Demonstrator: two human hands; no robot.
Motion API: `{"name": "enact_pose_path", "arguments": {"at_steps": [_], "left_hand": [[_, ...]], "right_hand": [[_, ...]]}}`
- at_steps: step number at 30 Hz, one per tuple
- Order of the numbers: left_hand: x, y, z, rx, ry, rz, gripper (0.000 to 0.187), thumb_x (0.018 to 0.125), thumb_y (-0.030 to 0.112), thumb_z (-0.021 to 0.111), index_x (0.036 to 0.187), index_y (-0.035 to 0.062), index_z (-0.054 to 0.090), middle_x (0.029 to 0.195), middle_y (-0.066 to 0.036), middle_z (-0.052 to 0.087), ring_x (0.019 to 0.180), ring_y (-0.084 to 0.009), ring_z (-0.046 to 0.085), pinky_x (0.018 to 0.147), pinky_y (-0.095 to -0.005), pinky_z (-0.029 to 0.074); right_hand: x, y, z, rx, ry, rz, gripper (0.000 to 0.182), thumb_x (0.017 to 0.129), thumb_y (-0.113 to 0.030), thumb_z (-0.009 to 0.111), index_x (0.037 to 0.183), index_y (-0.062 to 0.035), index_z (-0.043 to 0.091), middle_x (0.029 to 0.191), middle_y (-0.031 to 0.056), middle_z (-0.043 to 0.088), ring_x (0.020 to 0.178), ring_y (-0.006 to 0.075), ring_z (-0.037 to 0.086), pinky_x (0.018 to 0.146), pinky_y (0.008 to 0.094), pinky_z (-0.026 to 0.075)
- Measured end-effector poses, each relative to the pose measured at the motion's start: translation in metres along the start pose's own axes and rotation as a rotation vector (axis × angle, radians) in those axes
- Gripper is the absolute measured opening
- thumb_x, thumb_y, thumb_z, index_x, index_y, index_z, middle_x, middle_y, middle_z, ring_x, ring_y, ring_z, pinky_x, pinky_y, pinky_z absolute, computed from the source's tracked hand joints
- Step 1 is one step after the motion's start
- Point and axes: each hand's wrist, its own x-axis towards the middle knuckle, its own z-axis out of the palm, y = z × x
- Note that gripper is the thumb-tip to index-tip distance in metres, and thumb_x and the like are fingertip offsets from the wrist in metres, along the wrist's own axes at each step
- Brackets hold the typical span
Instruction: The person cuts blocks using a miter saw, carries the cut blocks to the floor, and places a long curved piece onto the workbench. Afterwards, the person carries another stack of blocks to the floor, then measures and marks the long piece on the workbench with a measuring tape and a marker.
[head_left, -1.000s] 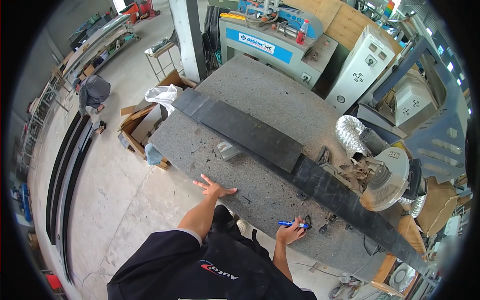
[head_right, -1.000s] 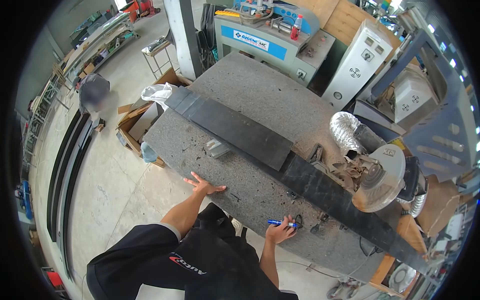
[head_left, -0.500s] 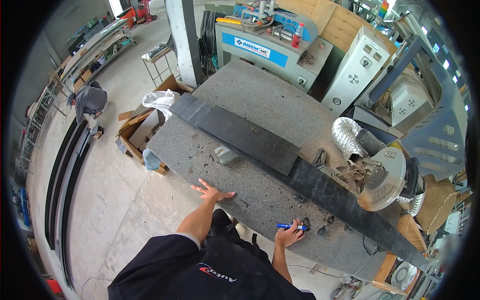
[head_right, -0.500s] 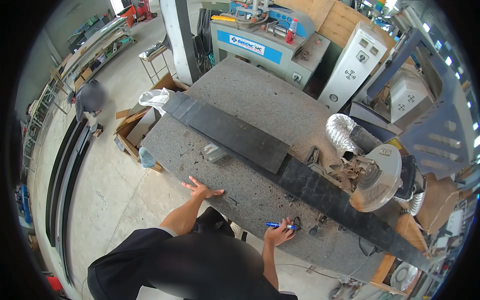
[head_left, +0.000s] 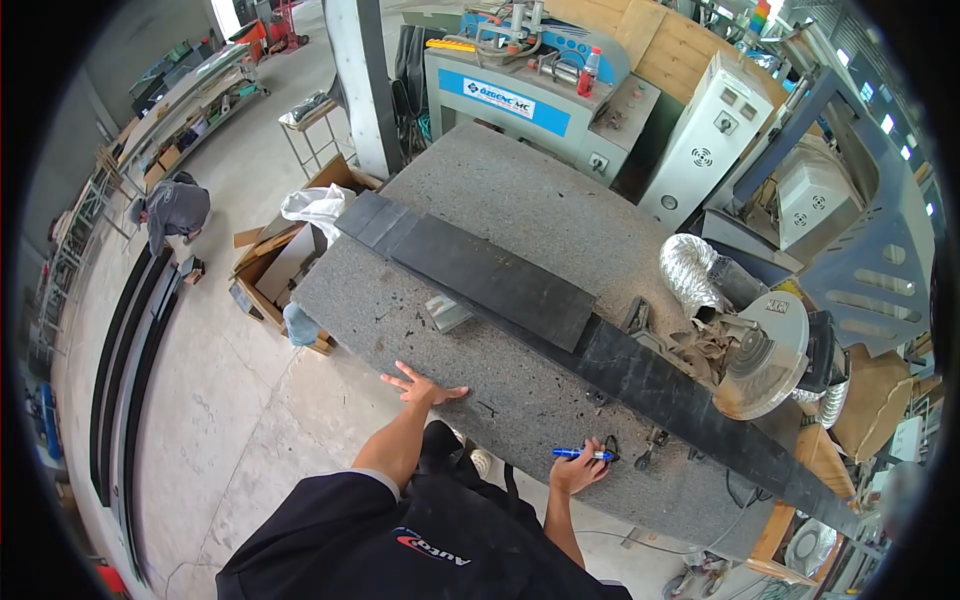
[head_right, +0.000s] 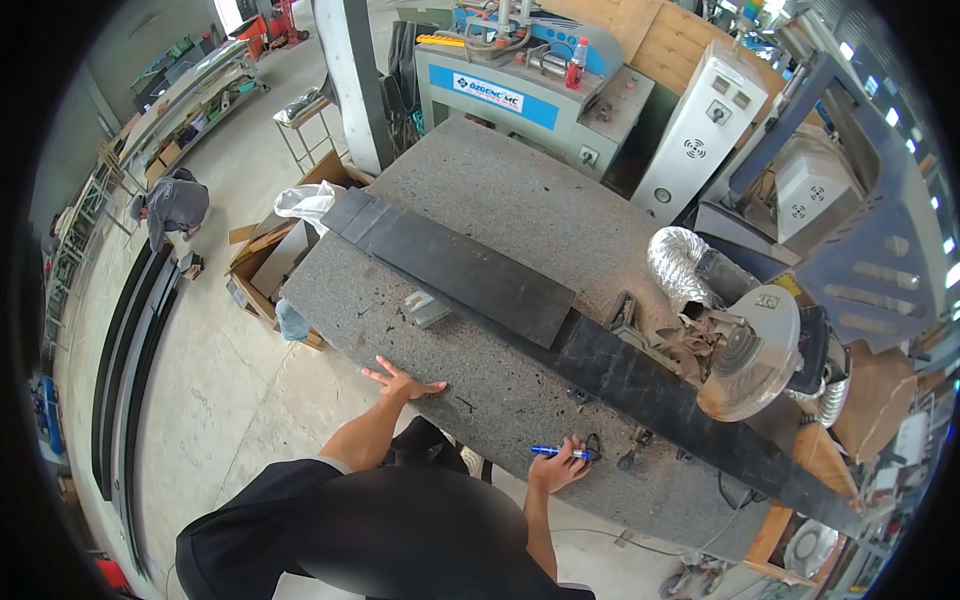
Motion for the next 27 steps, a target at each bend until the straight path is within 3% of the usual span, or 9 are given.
{"name": "enact_pose_path", "arguments": {"at_steps": [5,7,27], "left_hand": [[0.000,0.000,-0.001,0.014,-0.019,0.022,0.175,0.040,0.074,0.086,0.139,0.0093,-0.043,0.144,-0.030,-0.043,0.147,-0.0475,0.008,0.117,-0.0498,0.028],[0.008,0.002,0.007,0.048,0.016,-0.013,0.171,0.044,0.072,0.086,0.141,0.0133,-0.042,0.146,-0.026,-0.044,0.146,-0.0455,0.019,0.118,-0.0483,0.026],[0.016,0.001,0.010,0.051,0.029,-0.018,0.170,0.045,0.072,0.087,0.140,0.0148,-0.043,0.145,-0.027,-0.044,0.144,-0.0452,0.023,0.117,-0.0484,0.029]], "right_hand": [[-0.001,0.000,0.000,-0.012,-0.008,0.004,0.029,0.086,-0.008,0.059,0.113,-0.0138,0.052,0.124,0.0049,0.063,0.124,0.0317,0.050,0.100,0.0628,0.033],[-0.001,0.001,0.000,0.006,-0.009,-0.004,0.030,0.086,-0.007,0.060,0.113,-0.0140,0.052,0.125,0.0049,0.062,0.125,0.0318,0.050,0.100,0.0636,0.033],[-0.001,-0.001,-0.003,0.007,-0.019,0.014,0.030,0.085,-0.007,0.061,0.113,-0.0139,0.052,0.125,0.0046,0.062,0.125,0.0317,0.050,0.101,0.0628,0.032]]}}
